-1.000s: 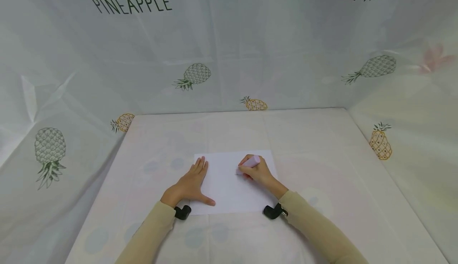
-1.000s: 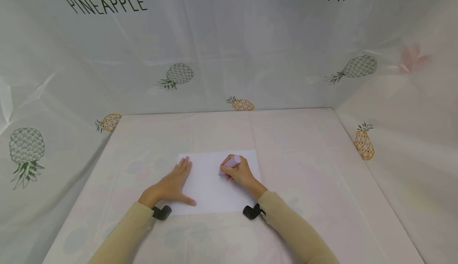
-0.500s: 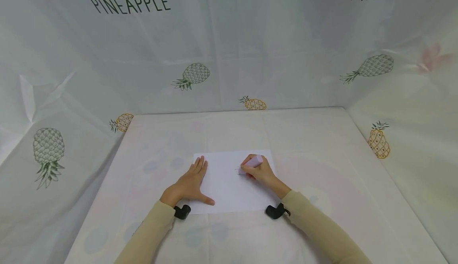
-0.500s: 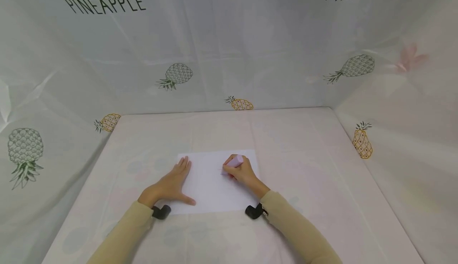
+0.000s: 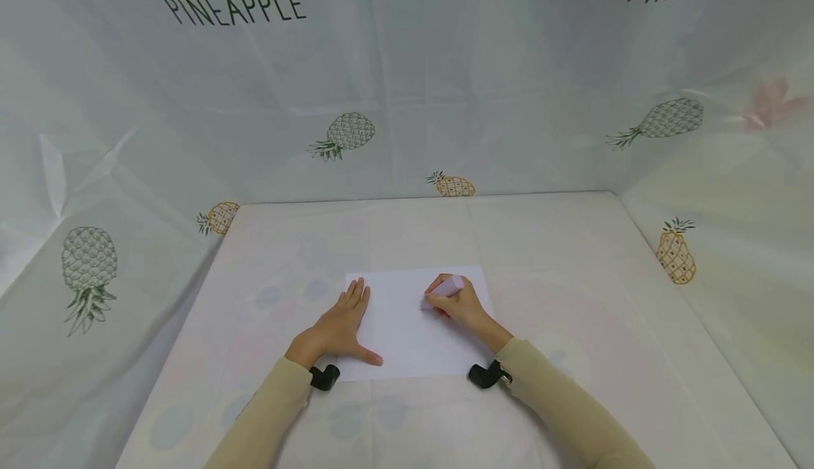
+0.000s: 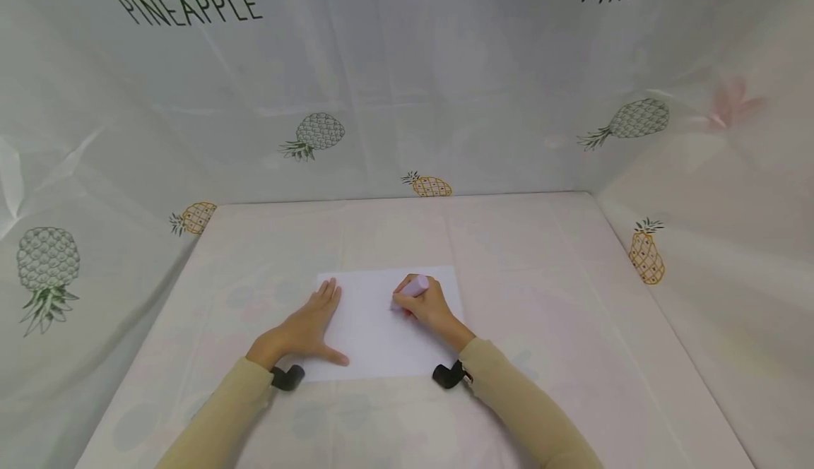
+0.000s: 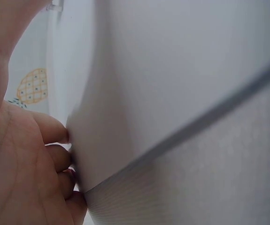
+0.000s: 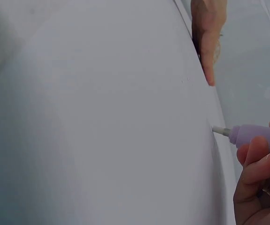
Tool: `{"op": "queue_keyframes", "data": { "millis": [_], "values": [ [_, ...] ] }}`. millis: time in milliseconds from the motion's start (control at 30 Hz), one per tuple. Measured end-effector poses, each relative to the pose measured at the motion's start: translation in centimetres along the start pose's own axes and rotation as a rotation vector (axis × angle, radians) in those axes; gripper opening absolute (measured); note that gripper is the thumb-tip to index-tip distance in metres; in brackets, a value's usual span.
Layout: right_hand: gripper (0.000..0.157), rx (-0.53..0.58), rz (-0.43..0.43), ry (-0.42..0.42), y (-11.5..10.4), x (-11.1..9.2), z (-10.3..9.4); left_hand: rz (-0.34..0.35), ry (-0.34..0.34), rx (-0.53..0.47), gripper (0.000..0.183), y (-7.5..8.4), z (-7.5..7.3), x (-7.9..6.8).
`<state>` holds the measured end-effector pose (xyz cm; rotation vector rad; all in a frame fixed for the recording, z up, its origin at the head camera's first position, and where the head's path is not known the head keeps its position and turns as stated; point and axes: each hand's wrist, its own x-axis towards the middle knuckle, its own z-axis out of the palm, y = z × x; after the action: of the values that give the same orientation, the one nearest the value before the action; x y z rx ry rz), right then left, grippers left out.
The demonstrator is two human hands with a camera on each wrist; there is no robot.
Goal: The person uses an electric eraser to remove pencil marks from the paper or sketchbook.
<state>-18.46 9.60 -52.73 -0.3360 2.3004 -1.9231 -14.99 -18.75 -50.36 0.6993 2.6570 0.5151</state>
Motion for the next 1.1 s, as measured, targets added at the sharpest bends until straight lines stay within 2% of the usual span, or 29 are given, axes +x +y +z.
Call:
{"op": "queue_keyframes", "data": {
  "millis": [200, 533, 900, 1100],
  "values": [
    [0.009, 0.011, -0.004, 0.008, 0.05, 0.01, -0.24, -0.006, 0.002, -0.003, 0.143, -0.16, 0.10, -0.18],
    [0.007, -0.007, 0.003, -0.025, -0.05, 0.11, 0.66, 0.006, 0.004, -0.014, 0.143, -0.26, 0.37, -0.06],
    [0.007, -0.020, -0.007, -0.055, -0.21, 0.24, 0.10, -0.003, -0.001, -0.004, 0.143, -0.44, 0.44, 0.05],
    [0.008, -0.014, -0.020, -0.043, -0.26, 0.39, -0.13, 0.002, 0.003, -0.005, 0.142, -0.33, 0.34, 0.11]
  ]
}}
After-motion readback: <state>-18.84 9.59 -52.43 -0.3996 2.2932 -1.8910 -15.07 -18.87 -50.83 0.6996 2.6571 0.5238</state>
